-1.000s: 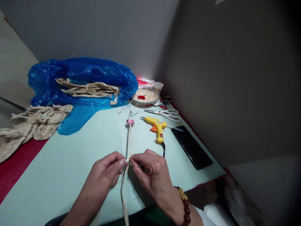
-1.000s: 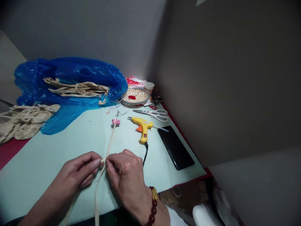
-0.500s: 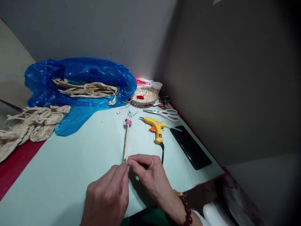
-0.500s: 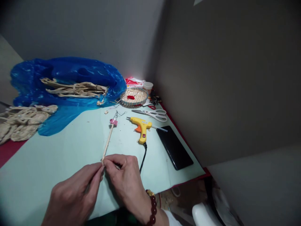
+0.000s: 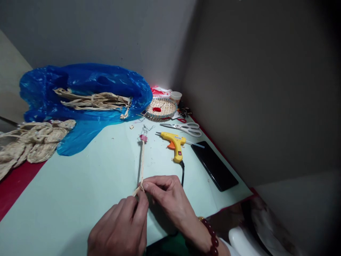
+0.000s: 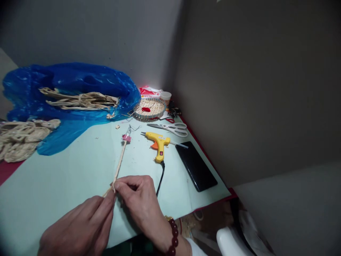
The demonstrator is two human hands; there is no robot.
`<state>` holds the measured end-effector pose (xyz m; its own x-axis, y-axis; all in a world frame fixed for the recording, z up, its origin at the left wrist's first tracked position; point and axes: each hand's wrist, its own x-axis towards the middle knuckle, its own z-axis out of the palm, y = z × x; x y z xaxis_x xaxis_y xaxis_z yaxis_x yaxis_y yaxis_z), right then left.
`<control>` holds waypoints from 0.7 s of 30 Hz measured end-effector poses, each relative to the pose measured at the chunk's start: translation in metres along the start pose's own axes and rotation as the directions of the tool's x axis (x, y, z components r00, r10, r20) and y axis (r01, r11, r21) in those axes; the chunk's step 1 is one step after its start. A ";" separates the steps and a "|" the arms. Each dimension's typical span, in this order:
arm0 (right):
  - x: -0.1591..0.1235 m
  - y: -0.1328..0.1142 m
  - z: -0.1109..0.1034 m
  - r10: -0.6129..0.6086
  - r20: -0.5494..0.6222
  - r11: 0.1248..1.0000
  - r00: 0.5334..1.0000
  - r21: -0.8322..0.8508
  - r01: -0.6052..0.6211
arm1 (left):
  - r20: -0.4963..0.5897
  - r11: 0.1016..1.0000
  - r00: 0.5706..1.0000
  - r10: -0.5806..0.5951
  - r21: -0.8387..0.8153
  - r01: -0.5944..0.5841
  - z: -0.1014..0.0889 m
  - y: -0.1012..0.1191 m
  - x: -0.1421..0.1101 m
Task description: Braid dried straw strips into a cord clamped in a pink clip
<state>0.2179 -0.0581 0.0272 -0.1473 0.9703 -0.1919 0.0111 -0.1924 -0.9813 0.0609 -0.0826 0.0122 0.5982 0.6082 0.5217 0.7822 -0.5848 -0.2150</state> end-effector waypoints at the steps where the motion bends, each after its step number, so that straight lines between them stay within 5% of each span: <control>1: 0.000 0.000 0.000 -0.010 -0.004 1.000 1.000 0.000 0.010 | 0.009 1.000 1.000 0.021 -0.002 -0.021 0.000 -0.001 0.001; 10: 0.000 -0.005 0.000 0.006 -0.031 0.998 0.999 0.069 -0.003 | -0.020 0.983 0.984 0.178 0.047 -0.177 0.003 -0.003 0.008; 21: -0.001 -0.004 0.004 0.002 -0.006 0.994 1.000 0.110 -0.001 | 0.072 0.990 0.989 0.128 0.049 -0.132 -0.008 0.005 0.017</control>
<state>0.2139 -0.0591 0.0312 -0.1411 0.9709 -0.1936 -0.0975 -0.2082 -0.9732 0.0738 -0.0796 0.0262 0.7047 0.5654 0.4286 0.7039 -0.6329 -0.3224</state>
